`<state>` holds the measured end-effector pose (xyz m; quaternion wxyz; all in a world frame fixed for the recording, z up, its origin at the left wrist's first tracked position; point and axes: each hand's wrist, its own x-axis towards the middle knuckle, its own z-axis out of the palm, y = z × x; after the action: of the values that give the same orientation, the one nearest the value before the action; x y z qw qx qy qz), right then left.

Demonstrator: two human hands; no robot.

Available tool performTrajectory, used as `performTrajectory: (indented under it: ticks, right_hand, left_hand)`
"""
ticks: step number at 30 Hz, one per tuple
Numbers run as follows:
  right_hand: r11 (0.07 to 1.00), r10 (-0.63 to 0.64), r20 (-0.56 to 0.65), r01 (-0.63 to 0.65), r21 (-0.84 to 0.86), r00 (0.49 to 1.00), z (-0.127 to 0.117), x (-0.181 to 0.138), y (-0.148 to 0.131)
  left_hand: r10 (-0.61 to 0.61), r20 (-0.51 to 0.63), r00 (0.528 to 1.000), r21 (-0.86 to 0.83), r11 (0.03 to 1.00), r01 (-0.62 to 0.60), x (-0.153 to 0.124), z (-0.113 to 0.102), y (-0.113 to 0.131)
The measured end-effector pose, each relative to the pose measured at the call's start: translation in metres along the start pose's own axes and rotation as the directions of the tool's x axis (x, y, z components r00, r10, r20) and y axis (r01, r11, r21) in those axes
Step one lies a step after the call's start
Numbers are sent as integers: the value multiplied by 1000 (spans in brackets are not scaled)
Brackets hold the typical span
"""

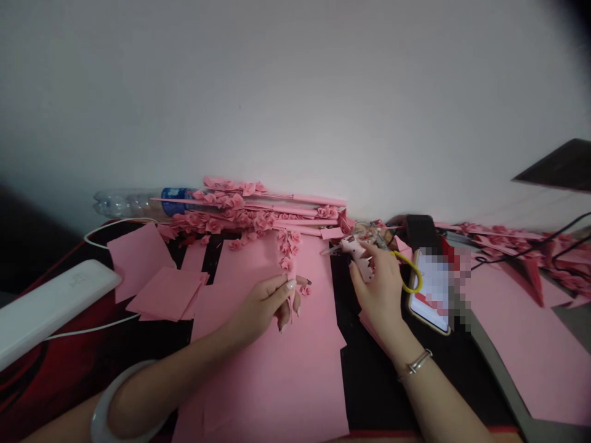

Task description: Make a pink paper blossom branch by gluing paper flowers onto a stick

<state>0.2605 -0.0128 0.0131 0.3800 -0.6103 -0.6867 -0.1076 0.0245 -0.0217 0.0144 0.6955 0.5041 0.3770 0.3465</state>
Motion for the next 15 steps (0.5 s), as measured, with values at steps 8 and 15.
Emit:
performTrajectory:
  ticks: [8,15]
  right_hand:
    - [955,207,140,-169,-243,968,16,-2,39]
    - [909,412,220,-382,-167,884,5,12,31]
  left_hand:
    - [18,-73,997,68,998,-13,0,-4,8]
    - [50,-155,987,98,995,-35,1,-8,11]
